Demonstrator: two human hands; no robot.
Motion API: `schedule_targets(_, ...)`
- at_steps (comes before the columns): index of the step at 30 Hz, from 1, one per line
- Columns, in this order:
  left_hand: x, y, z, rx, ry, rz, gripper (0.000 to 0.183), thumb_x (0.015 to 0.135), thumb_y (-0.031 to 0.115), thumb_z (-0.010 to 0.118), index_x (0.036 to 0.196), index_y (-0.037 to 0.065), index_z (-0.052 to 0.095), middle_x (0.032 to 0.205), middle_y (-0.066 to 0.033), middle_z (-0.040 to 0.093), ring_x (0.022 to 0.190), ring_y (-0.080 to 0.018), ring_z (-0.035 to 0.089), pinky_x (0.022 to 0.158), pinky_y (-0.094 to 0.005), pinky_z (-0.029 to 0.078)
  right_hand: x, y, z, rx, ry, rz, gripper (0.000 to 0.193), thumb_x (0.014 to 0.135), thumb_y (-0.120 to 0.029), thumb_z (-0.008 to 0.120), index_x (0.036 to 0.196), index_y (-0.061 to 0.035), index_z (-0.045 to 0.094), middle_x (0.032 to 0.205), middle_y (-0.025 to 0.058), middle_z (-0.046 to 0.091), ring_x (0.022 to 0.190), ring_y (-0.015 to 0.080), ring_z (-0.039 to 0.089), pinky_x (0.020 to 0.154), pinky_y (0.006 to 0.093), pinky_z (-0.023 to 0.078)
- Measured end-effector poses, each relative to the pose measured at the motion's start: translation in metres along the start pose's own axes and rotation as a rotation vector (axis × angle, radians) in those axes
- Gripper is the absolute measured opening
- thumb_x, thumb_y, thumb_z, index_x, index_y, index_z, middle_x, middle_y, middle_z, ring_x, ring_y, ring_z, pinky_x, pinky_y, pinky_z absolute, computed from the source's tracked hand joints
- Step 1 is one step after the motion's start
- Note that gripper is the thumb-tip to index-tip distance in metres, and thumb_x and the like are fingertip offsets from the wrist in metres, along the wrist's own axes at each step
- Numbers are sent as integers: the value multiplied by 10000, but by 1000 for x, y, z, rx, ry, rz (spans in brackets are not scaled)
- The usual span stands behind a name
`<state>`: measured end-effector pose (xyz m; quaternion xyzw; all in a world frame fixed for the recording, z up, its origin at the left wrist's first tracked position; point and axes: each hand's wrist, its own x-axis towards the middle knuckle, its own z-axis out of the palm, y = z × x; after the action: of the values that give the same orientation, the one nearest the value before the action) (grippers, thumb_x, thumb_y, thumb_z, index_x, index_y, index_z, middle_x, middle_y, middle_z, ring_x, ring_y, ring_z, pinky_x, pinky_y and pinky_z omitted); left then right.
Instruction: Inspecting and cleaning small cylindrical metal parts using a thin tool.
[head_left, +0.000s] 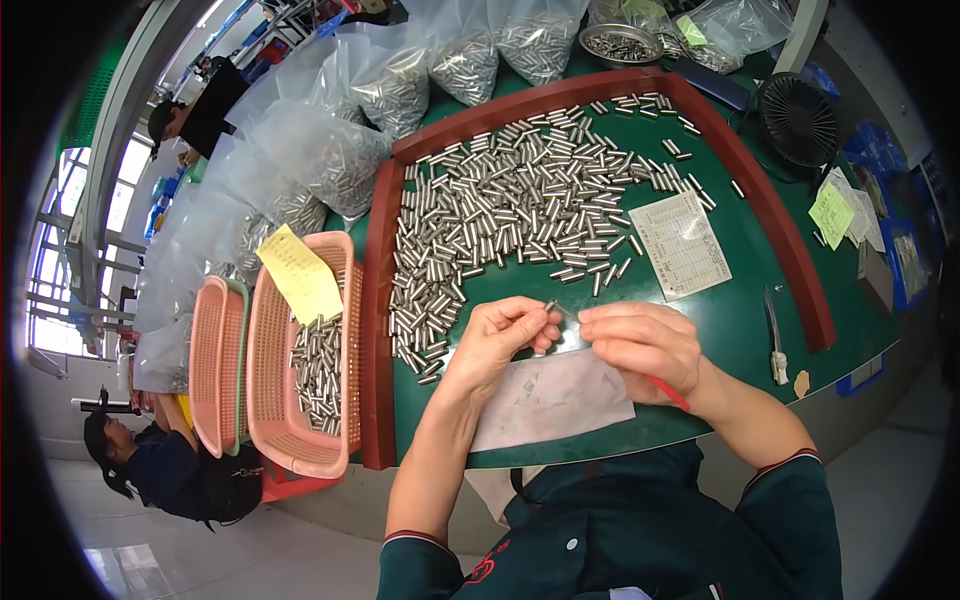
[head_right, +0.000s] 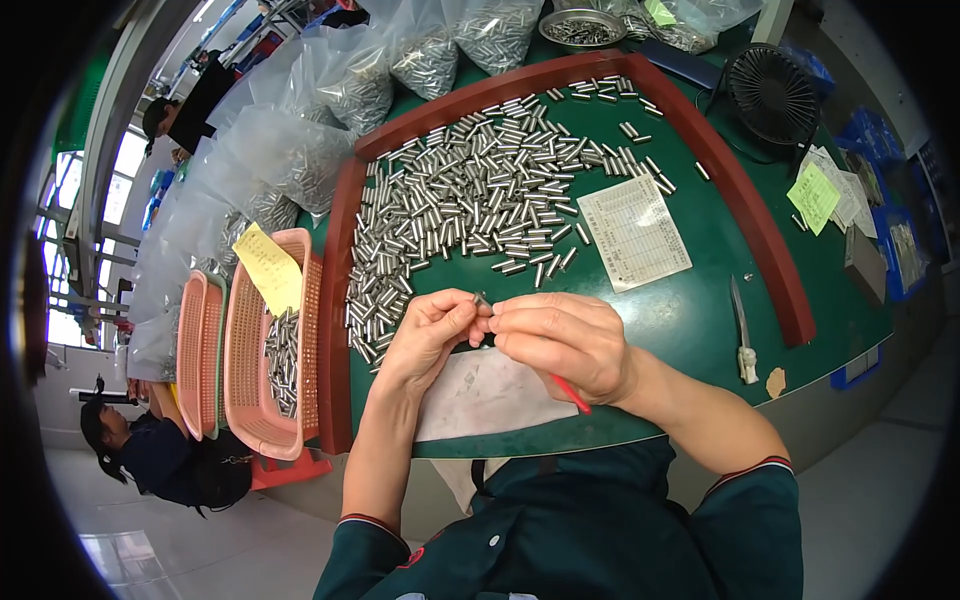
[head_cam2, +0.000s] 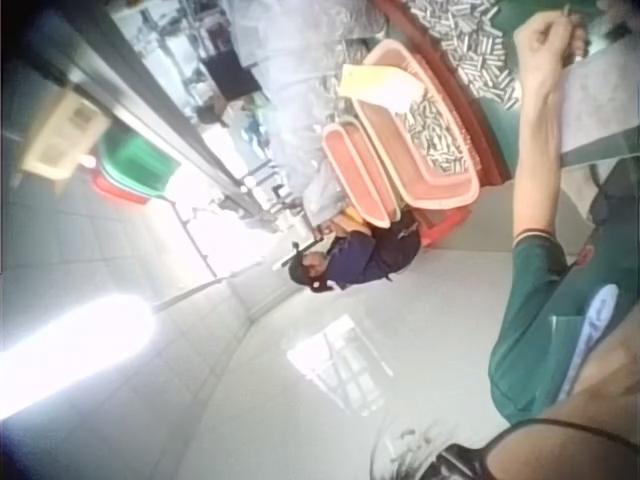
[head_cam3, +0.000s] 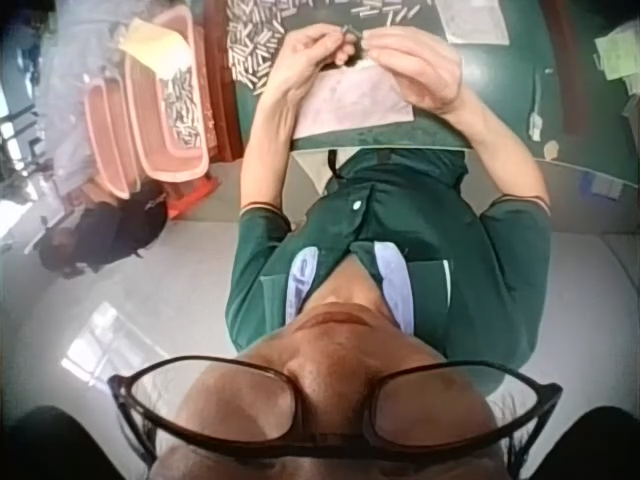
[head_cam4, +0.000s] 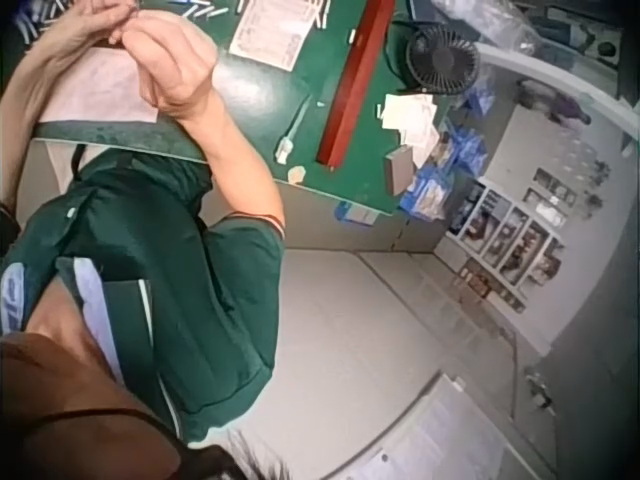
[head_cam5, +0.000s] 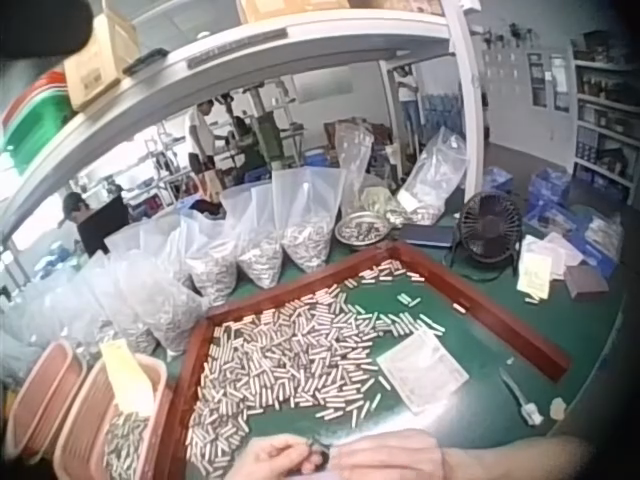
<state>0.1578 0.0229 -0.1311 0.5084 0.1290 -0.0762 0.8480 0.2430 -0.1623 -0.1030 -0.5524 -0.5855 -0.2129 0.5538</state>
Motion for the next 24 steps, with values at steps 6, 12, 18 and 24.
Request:
schedule_targets(6, 0, -3, 0, 83, 52, 53, 141, 788, -2, 641, 926, -15, 620, 837, -108, 642, 709, -136, 587, 665, -232, 488, -2, 4, -4, -16, 127, 106, 184, 727, 68, 634, 889, 20, 561, 802, 148, 631, 715, 276, 651, 605, 314, 542)
schedule_targets(12, 1, -3, 1, 81, 37, 52, 137, 780, -22, 639, 915, -14, 616, 838, -110, 644, 706, -132, 589, 661, -228, 491, -4, 1, -1, -2, 129, 143, 173, 728, 65, 634, 880, 19, 563, 767, 141, 629, 682, 265, 644, 582, 304, 526)
schedule_targets(18, 1, -3, -1, 99, 67, 24, 137, 775, -21, 645, 907, -14, 610, 827, -106, 645, 699, -128, 589, 651, -223, 487, -4, 0, -1, -7, 95, 159, 176, 715, 71, 635, 867, 15, 564, 742, 131, 624, 653, 246, 636, 554, 287, 508)
schedule_targets(24, 0, -2, 1, 89, 79, 2, 123, 777, -10, 647, 895, -12, 614, 805, -105, 645, 685, -126, 587, 635, -221, 483, -4, 1, -1, -11, 89, 164, 185, 708, 80, 635, 866, 14, 565, 741, 127, 623, 652, 244, 634, 556, 286, 508)
